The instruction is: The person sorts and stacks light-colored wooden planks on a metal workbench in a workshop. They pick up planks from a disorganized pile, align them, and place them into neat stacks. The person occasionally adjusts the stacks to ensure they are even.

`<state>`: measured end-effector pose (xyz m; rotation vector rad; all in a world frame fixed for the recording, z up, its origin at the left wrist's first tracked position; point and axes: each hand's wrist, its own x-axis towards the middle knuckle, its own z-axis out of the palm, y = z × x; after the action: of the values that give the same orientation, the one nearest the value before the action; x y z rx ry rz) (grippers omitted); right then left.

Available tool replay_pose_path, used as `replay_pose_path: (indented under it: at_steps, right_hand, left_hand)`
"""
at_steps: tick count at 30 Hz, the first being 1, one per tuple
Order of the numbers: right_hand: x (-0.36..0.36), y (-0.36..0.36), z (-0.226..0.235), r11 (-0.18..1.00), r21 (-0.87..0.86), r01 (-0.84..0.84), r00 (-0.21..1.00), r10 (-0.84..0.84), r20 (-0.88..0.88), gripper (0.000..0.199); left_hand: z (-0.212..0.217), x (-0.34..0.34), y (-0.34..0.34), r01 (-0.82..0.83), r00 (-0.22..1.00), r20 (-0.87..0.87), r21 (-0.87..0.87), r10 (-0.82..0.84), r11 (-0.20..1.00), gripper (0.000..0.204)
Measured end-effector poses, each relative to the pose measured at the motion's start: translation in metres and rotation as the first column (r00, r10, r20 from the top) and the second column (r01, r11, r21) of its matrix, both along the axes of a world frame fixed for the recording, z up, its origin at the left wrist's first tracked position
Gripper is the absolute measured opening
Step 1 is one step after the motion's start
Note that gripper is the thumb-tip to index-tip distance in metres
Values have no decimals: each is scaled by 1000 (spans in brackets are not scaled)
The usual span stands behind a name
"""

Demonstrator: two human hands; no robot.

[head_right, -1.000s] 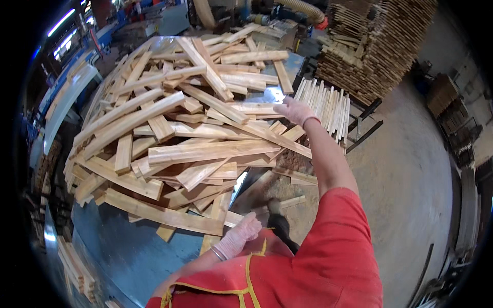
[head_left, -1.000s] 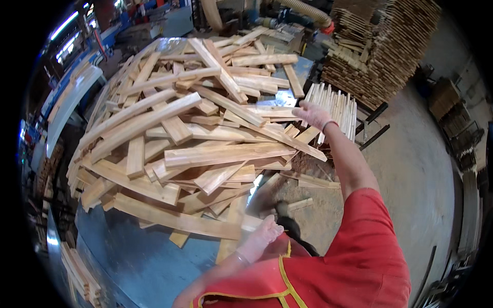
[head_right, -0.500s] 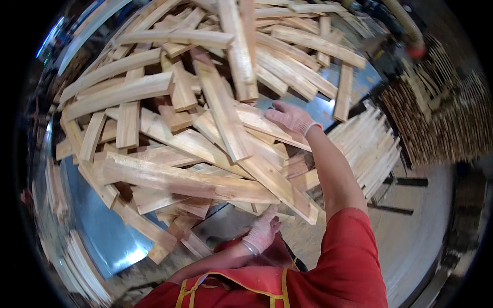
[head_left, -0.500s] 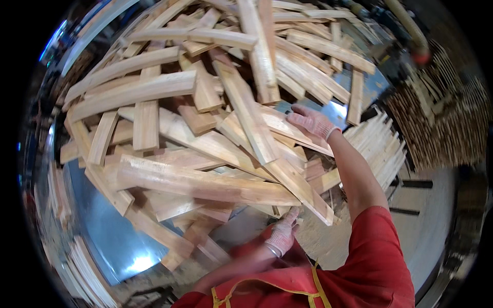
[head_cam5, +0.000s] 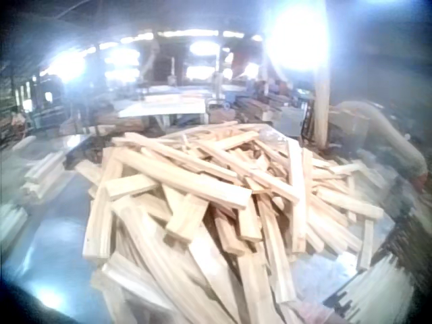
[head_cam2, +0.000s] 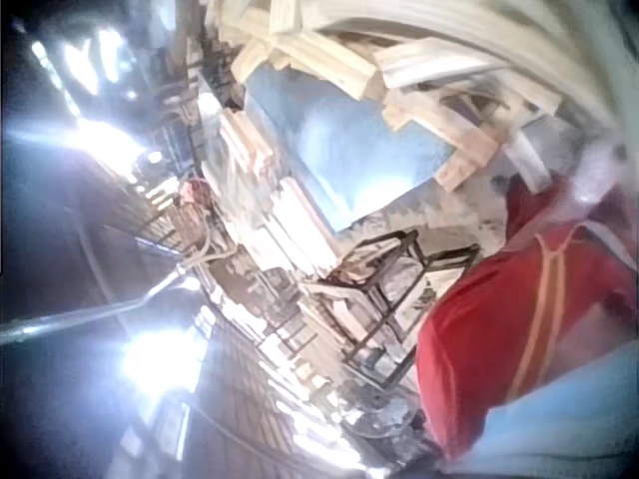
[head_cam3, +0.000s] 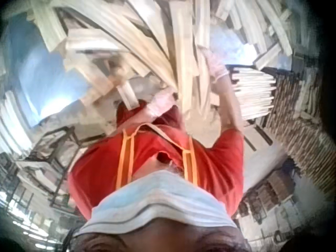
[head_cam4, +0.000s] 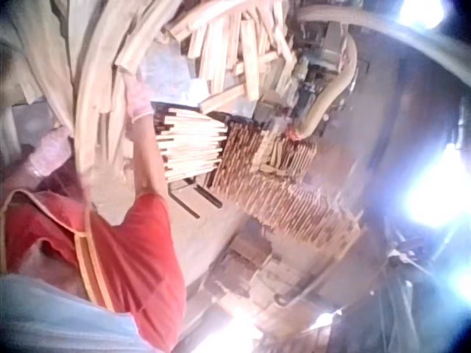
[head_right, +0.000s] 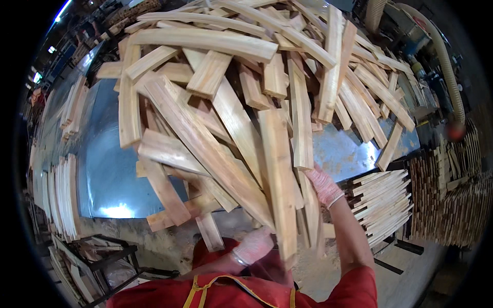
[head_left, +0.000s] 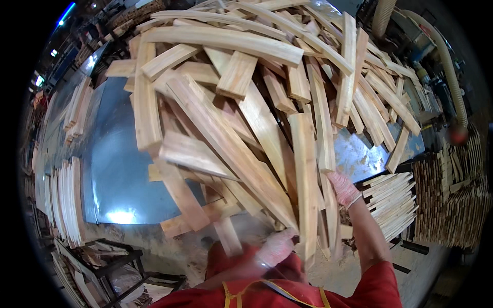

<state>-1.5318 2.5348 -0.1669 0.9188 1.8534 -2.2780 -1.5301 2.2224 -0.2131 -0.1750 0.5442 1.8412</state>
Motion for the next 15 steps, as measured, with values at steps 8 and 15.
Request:
replay_pose_path:
  at_steps: [8, 15]
  right_hand:
    - [-121, -241, 35, 960, -144, 239, 970, -242, 0, 88]
    - [-282, -462, 27, 831, -438, 344, 890, -437, -131, 84]
  left_hand:
    - [56, -144, -189, -331, 939, -7, -289, 343, 899, 52]
    - [114, -380, -393, -277, 949, -224, -271, 220, 922, 46]
